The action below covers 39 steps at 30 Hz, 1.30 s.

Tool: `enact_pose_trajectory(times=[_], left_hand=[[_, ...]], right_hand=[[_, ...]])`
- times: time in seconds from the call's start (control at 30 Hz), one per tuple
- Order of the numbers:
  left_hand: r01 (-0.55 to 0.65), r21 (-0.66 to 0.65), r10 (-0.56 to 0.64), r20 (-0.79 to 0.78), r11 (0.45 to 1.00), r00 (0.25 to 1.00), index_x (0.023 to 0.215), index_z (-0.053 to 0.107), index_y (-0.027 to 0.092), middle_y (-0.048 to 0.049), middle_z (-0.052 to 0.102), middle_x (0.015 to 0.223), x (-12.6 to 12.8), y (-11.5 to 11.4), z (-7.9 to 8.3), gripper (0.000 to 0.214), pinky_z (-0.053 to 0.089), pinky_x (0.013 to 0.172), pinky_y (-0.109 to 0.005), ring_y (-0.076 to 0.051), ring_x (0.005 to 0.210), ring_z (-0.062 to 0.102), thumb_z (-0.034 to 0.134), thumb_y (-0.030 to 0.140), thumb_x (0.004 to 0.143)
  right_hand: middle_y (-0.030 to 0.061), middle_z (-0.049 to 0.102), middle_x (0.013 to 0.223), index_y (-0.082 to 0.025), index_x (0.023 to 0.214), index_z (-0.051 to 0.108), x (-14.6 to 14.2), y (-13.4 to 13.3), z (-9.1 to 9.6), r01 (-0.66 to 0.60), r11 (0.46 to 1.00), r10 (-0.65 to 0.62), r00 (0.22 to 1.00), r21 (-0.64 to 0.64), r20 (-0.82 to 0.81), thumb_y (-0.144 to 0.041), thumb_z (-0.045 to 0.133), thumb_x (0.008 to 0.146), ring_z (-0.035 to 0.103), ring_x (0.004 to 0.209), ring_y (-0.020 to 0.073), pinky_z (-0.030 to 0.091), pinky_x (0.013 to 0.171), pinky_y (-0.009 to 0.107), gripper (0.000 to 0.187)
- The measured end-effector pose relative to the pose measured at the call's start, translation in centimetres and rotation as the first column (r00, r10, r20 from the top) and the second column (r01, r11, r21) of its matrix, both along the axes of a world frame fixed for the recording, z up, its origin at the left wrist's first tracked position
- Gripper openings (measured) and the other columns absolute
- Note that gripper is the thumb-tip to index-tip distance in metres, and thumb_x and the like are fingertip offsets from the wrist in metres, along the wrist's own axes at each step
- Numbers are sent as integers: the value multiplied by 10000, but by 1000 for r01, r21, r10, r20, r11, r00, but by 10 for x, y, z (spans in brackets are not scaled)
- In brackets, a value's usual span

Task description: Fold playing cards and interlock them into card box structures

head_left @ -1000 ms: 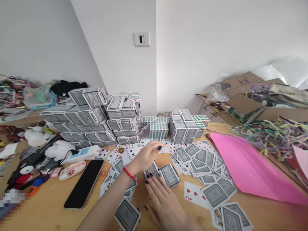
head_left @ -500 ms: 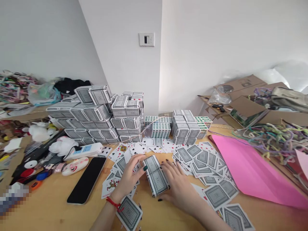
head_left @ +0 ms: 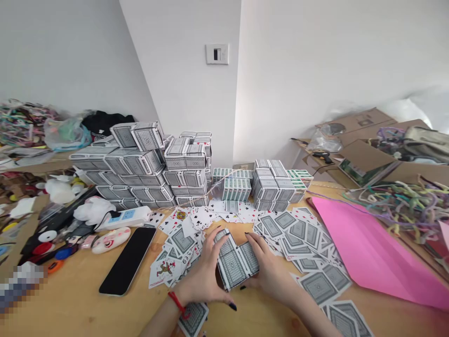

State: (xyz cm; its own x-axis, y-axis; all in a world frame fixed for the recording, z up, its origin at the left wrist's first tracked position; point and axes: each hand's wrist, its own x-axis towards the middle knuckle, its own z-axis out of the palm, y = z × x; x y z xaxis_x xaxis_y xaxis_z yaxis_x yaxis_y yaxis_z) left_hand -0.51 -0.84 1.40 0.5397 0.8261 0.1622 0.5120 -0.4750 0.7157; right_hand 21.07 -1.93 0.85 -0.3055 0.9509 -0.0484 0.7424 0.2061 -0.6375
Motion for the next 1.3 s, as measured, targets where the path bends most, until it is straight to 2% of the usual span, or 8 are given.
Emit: enact_pose_trajectory(times=[0.2,0.43,0.6,0.7,0.83,0.9,1.07,1.3], left_hand=[[-62,32,62,-3,998,998,1373,8,248,-157,104,1387,6,0,-8,1179,146,1056,-566,-378,1317,67,763,258,468],[-37,-34,37,13,999,999,1342,192,253,-129,139,1340,9,5,-7,1052,178,1064,-511,-365,1300,130,711,170,431],[2,-64,-3,-15,998,1000,1364,184,265,-108,98,1394,4,9,-1,1063,141,1076,-508,-362,1330,53,698,133,443],[-24,-82,23,-10,996,1000,1400,10,267,-106,-59,1460,0,6,-1,1119,103,1068,-543,-362,1342,-60,691,156,519],[-98,-85,101,40,992,994,1378,-157,221,-143,-128,1467,0,1,-9,1161,70,1066,-556,-346,1340,-115,708,298,607],[-122,-75,125,46,990,991,1378,-117,204,-164,-73,1461,1,0,-14,1156,79,1066,-559,-354,1339,-101,723,321,592],[-109,-68,111,26,992,994,1315,193,206,-164,94,1395,3,4,-14,916,198,1050,-530,-370,1328,75,706,212,556],[-107,-49,106,-17,993,994,1180,341,207,-156,114,1353,4,4,-11,763,282,1004,-516,-409,1307,117,734,256,528]], right_hand=[[130,242,1403,-171,1370,218,1,5,-6,-31,999,32,999,38,-29,-163,716,535,299,1282,264,345,1015,354,972],[149,377,1261,-159,1245,367,-2,7,-2,-48,993,57,995,105,-80,-138,693,566,432,1172,281,384,969,388,754],[149,287,1370,-184,1335,262,1,6,-4,-52,995,72,965,86,-251,-339,772,545,313,1269,294,292,1041,419,952],[126,345,1373,-213,1361,210,0,4,-15,75,997,-52,881,31,-470,-412,525,804,307,1287,240,253,1056,443,671],[105,469,1301,-225,1298,340,-9,3,-21,224,966,-259,768,-132,-586,-434,444,848,387,1240,249,286,1032,465,507],[91,498,1270,-227,1237,407,-13,3,-19,218,961,-275,763,-168,-585,-455,450,838,427,1205,251,323,1013,443,461],[67,529,1205,-238,1160,433,-15,3,-15,148,974,-222,764,-171,-606,-453,424,850,500,1110,237,419,932,385,378],[76,399,1337,-246,1257,344,-13,1,-17,151,978,-207,790,-144,-577,-366,381,876,342,1254,242,302,1024,428,401]])
